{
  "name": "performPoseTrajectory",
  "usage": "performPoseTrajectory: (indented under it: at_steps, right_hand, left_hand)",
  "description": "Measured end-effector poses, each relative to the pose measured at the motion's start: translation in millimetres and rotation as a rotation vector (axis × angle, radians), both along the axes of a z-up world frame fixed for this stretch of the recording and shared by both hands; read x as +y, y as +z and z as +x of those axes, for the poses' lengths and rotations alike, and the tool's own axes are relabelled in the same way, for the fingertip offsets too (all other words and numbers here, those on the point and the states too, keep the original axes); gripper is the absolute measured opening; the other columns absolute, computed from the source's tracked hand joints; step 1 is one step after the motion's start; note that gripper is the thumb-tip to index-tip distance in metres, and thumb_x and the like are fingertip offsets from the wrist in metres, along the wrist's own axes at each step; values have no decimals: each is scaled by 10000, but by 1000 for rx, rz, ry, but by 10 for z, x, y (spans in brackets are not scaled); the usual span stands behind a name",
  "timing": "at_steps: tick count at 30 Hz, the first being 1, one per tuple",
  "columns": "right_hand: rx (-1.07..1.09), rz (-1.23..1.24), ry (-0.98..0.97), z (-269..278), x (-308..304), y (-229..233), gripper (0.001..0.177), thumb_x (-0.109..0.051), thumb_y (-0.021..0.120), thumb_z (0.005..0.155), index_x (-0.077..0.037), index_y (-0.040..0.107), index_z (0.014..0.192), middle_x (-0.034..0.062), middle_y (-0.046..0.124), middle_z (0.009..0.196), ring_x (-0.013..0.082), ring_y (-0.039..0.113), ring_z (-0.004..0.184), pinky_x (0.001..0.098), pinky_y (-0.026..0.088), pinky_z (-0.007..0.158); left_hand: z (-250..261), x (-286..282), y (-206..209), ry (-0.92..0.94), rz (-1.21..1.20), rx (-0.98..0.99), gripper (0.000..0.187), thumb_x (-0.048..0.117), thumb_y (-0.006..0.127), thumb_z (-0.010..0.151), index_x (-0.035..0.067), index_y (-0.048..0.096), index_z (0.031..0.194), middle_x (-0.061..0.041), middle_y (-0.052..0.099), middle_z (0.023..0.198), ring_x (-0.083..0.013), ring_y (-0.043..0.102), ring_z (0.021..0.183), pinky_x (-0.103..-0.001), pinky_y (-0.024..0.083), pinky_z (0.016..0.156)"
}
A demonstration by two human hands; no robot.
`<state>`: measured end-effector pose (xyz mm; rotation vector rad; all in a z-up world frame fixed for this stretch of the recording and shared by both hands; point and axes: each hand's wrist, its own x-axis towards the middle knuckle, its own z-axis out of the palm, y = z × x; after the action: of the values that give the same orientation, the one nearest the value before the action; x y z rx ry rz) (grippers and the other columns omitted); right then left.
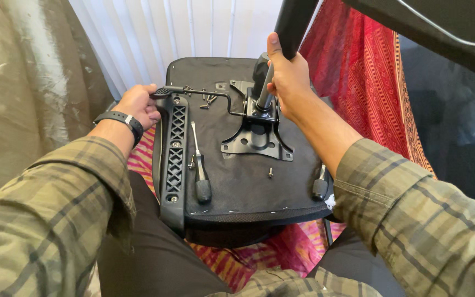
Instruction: The person assembles an office chair by attaching the base to the seat using a screwdriver and Allen key. They insert and tighten multiple screws into the metal bracket on the underside of the seat.
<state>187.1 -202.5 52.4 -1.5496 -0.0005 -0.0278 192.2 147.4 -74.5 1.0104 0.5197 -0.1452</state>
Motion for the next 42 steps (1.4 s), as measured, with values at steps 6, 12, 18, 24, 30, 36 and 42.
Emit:
performPoseTrajectory:
  at_steps: [6, 12, 18, 24, 30, 36, 42]
  right_hand:
    - [50, 49, 49, 66, -103, -23, 615, -688, 733, 783, -134, 589, 1007, -30, 508, 855, 58, 418, 586, 286, 416, 587]
    - [41, 65, 152, 59, -120, -9, 586, -665, 735, 807, -140, 573, 1011, -25, 543, 925, 43, 413, 594, 315, 476, 637]
    - [57, 56, 217, 54, 4, 38, 522, -645, 709, 834, -168, 592, 1008, -12, 578, 961, 58, 437, 618, 340, 499, 693]
    - [58, -21, 170, 25, 39, 44, 522, -665, 671, 840, -175, 615, 1011, -21, 577, 945, 73, 445, 647, 349, 511, 711]
    - [48, -34, 154, 17, -41, 36, 552, -674, 673, 848, -157, 597, 1027, -23, 544, 909, 70, 462, 667, 351, 503, 703]
    - [73, -62, 154, -22, -26, 103, 596, -694, 663, 819, -150, 597, 1053, -24, 561, 935, 74, 487, 680, 362, 505, 725]
    - [125, -166, 237, -79, -130, 215, 598, -642, 661, 866, -131, 635, 1175, -19, 599, 1060, 98, 427, 696, 386, 501, 757]
  left_hand:
    - [11, 2, -145, 67, -34, -66, 163, 228, 590, 1015, 150, 515, 893, 21, 386, 714, -111, 306, 553, -269, 226, 451]
    - [-450, -32, -166, 151, -35, -154, 152, 187, 653, 991, 139, 553, 887, 26, 461, 726, -96, 345, 565, -268, 257, 461]
    - [-862, -82, -121, 228, -50, -178, 221, 194, 672, 982, 142, 536, 815, 41, 387, 627, -97, 299, 491, -278, 246, 442]
    - [-871, -72, -40, 196, -15, -140, 199, 207, 647, 994, 136, 536, 844, 40, 415, 648, -88, 312, 510, -270, 244, 450]
    - [-722, -116, -40, 159, -18, -143, 218, 248, 635, 1006, 149, 515, 853, 50, 336, 641, -89, 278, 508, -267, 243, 447]
    - [-715, -120, -10, 144, 47, -122, 205, 257, 620, 1008, 142, 535, 862, 58, 348, 647, -78, 268, 508, -262, 231, 447]
    - [-637, -119, -52, 208, 184, -67, 212, 264, 623, 985, 132, 528, 849, 39, 370, 656, -100, 284, 506, -294, 210, 434]
